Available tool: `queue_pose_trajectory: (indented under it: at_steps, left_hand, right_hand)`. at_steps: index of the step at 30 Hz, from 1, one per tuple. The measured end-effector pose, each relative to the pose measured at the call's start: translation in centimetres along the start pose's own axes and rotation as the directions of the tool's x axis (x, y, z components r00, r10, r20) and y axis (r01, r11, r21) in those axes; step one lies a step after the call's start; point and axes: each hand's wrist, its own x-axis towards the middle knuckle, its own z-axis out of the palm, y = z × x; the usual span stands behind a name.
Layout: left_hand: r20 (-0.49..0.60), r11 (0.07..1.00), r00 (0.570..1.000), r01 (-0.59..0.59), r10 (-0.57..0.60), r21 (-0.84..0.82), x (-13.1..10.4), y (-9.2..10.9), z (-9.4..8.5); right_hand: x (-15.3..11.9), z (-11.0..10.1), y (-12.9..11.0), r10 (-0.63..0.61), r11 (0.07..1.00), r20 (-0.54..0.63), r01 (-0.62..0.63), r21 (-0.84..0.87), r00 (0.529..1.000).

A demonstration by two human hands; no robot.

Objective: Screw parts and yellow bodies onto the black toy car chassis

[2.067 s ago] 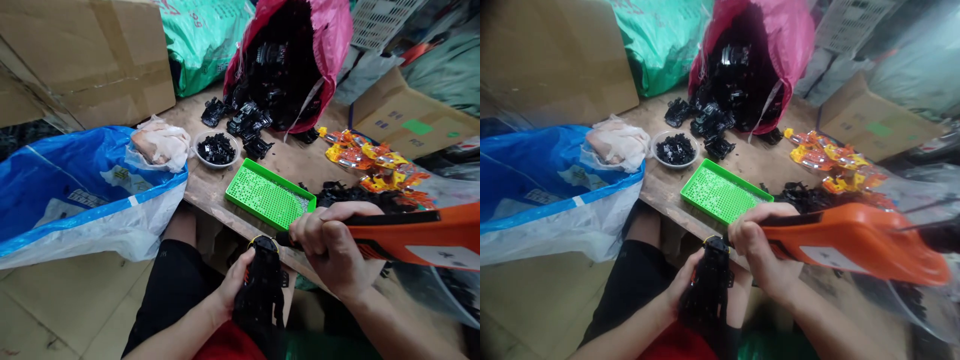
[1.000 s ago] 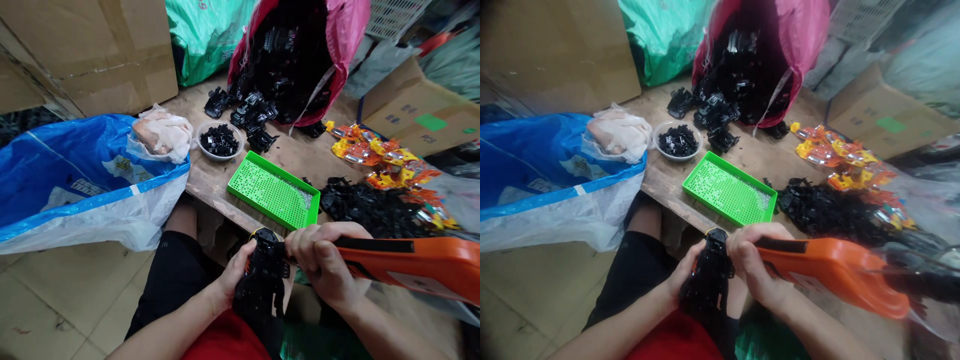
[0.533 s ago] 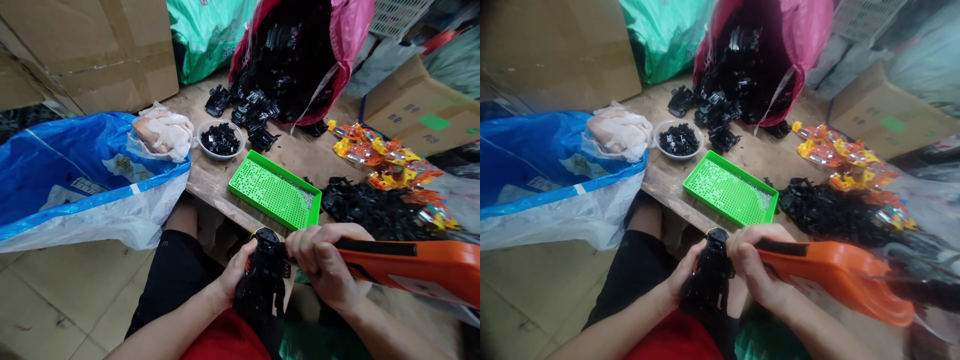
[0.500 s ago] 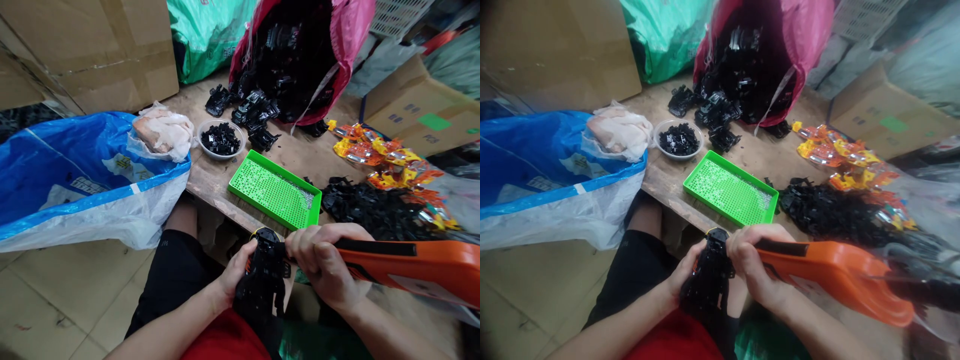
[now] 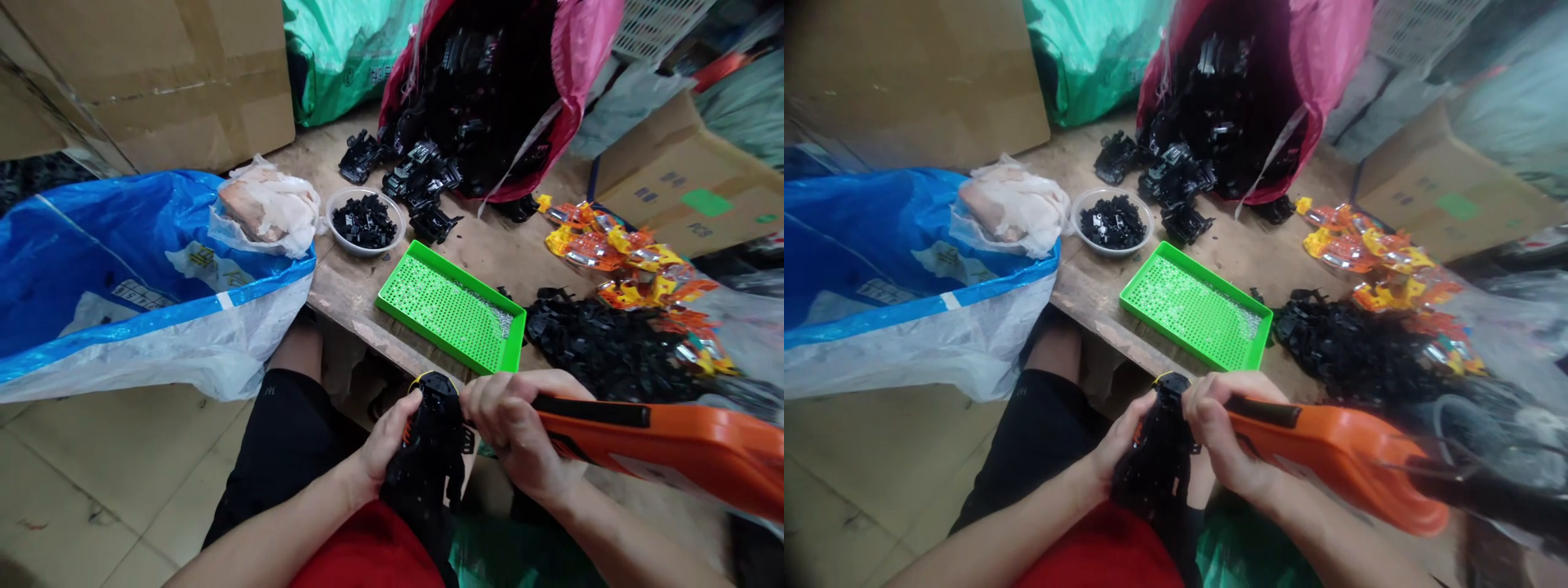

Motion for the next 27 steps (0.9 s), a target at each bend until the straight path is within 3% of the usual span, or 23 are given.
queue_pose_trajectory:
  at_steps: [3, 13, 20, 27]
  left_hand:
    - [-0.010, 1.000, 1.000, 0.009, -0.009, -0.019, -0.1, -0.1, 0.1]
    - [-0.016, 0.997, 0.999, 0.032, -0.033, -0.072, 0.2, -0.4, 0.0]
    - [-0.031, 0.985, 0.990, 0.136, -0.140, -0.108, 0.5, -0.4, -0.2]
    - [-0.018, 0.977, 0.982, 0.188, -0.190, -0.097, 0.9, -0.6, -0.5]
  right_hand:
    - [0.1, 0.4, 0.1, -0.071, 0.996, 0.003, 0.071, 0.054, 0.997]
    - [2.3, 0.6, -1.3, -0.026, 0.997, -0.212, 0.039, 0.060, 0.977]
    - [7.3, -0.2, -2.5, -0.053, 0.993, -0.349, 0.085, 0.077, 0.935]
    - [12.6, -0.5, 0.9, -0.112, 0.986, -0.407, 0.154, 0.071, 0.906]
